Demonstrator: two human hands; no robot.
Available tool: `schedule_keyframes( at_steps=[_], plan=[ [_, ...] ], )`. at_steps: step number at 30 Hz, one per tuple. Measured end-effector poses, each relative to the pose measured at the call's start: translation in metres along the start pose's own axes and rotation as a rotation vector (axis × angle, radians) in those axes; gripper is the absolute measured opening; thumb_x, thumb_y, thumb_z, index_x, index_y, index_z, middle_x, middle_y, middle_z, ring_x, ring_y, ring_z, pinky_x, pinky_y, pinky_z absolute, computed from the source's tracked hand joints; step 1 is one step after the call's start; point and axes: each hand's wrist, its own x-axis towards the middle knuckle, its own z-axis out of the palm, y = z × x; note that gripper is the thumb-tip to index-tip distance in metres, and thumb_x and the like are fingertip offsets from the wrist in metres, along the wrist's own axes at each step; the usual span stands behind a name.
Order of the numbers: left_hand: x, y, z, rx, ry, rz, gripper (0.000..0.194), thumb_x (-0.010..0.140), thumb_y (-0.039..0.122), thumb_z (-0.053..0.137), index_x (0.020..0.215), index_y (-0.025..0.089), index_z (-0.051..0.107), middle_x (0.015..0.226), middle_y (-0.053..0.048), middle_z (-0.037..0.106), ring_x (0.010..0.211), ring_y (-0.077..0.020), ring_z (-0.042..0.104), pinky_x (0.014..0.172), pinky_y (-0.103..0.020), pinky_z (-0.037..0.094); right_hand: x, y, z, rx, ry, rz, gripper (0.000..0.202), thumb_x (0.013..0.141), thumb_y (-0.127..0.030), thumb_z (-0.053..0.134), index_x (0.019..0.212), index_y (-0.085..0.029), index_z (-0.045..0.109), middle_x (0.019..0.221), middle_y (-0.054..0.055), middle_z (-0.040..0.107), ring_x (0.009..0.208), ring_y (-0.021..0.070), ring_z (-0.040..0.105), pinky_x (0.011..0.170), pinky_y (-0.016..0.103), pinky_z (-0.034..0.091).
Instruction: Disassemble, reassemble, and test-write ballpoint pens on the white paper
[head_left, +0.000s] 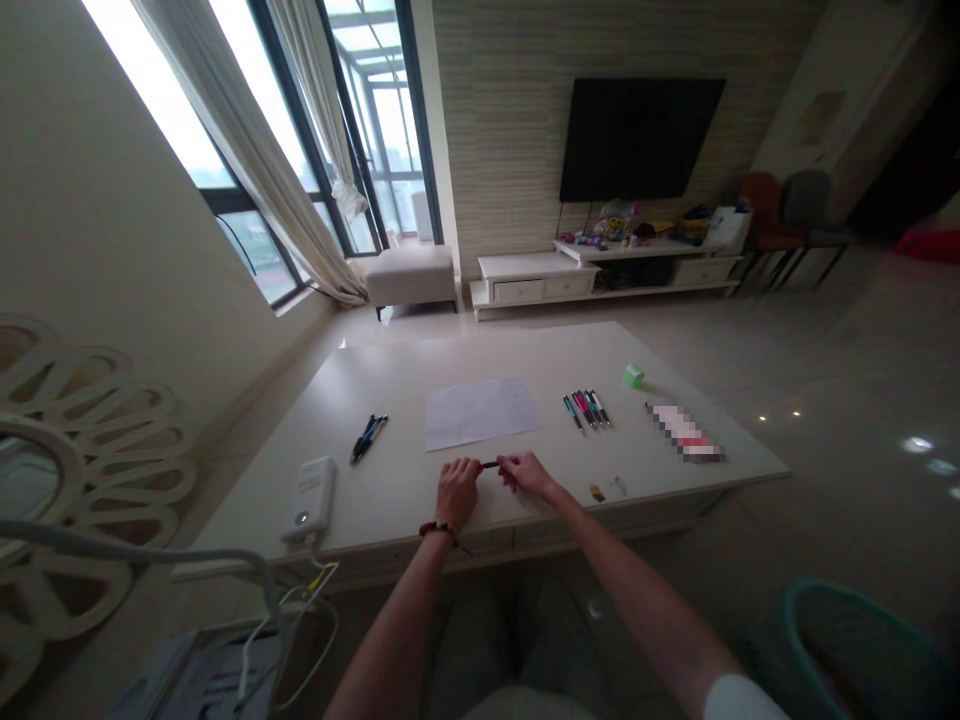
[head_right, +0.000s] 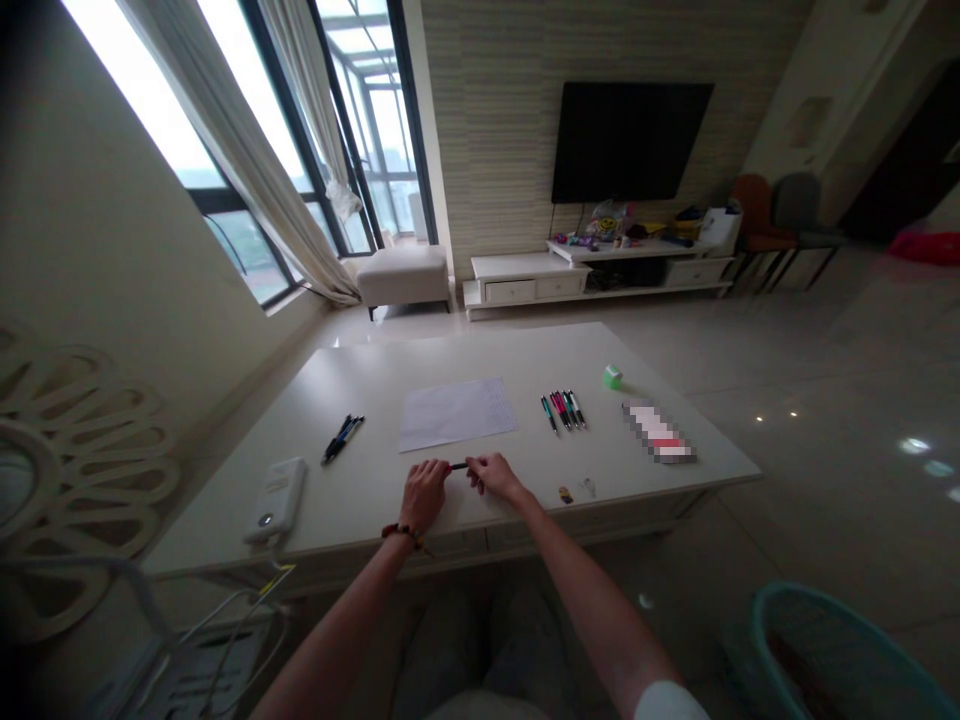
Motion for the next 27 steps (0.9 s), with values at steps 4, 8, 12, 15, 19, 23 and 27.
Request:
schedule_keyframes(
  at_steps=[4,8,12,15,19,23,27],
  plan=[
    [-0.0003,0.0005,-0.0003,0.004,-0.006,-0.007,0.017,0.090,0.021,0.036,0.086,0.021,0.053,0.082,-0.004,0.058,0.080,-0.0159,0.050,0.073,-0.030,0.030,-0.0008,0.0008,0.0009,0.026,0.020,0.003,0.047,0.073,-0.058,0.053,0.066,-0.012,0.058,0.053,0.001,0.058,0.038,0.0076,0.049,0.038,0.019,0.035],
    [-0.0005,-0.0001,0.0012,-0.005,0.013,0.001,0.018,0.090,0.022,0.035,0.085,0.021,0.052,0.082,-0.003,0.058,0.080,-0.0159,0.050,0.073,-0.030,0.030,-0.0012,0.0010,0.0000,0.041,0.025,-0.007,0.048,0.071,-0.060,0.053,0.064,-0.013,0.057,0.048,-0.002,0.052,0.037,0.0070,0.045,0.037,0.019,0.033],
    [-0.0005,-0.0007,0.0020,-0.010,0.008,0.003,0.019,0.091,0.022,0.034,0.086,0.021,0.052,0.083,-0.003,0.058,0.081,-0.0162,0.050,0.073,-0.030,0.030,-0.0020,0.0005,-0.0012,0.032,0.045,-0.004,0.048,0.073,-0.060,0.050,0.062,-0.014,0.055,0.045,-0.004,0.049,0.034,0.0067,0.042,0.035,0.019,0.030],
    [-0.0005,-0.0002,0.0007,-0.009,0.001,0.000,0.018,0.091,0.022,0.035,0.087,0.020,0.053,0.083,-0.004,0.058,0.081,-0.0163,0.050,0.073,-0.030,0.030,-0.0029,0.0016,-0.0022,0.010,0.041,-0.036,0.047,0.072,-0.059,0.052,0.059,-0.014,0.054,0.044,-0.003,0.048,0.034,0.0065,0.041,0.037,0.019,0.030],
    [-0.0003,0.0009,-0.0013,-0.012,-0.009,-0.002,0.017,0.090,0.021,0.036,0.087,0.020,0.053,0.084,-0.004,0.059,0.082,-0.0163,0.050,0.074,-0.031,0.030,-0.0040,0.0040,-0.0038,0.012,0.054,-0.020,0.047,0.075,-0.059,0.048,0.060,-0.014,0.055,0.047,-0.002,0.051,0.036,0.0073,0.044,0.038,0.020,0.033],
    [-0.0001,0.0011,-0.0016,-0.019,-0.017,-0.007,0.018,0.091,0.022,0.035,0.086,0.021,0.053,0.084,-0.004,0.058,0.081,-0.0162,0.050,0.074,-0.031,0.030,-0.0042,0.0052,-0.0049,-0.002,0.058,-0.062,0.045,0.072,-0.058,0.054,0.063,-0.014,0.056,0.053,-0.001,0.056,0.039,0.0072,0.047,0.040,0.019,0.035],
    [-0.0002,0.0006,-0.0010,-0.026,-0.019,-0.012,0.018,0.090,0.021,0.036,0.087,0.021,0.053,0.084,-0.004,0.058,0.081,-0.0161,0.050,0.074,-0.031,0.030,-0.0042,0.0053,-0.0049,-0.012,0.061,-0.013,0.048,0.074,-0.059,0.049,0.061,-0.014,0.054,0.049,0.000,0.054,0.037,0.0075,0.045,0.038,0.020,0.034]
  ],
)
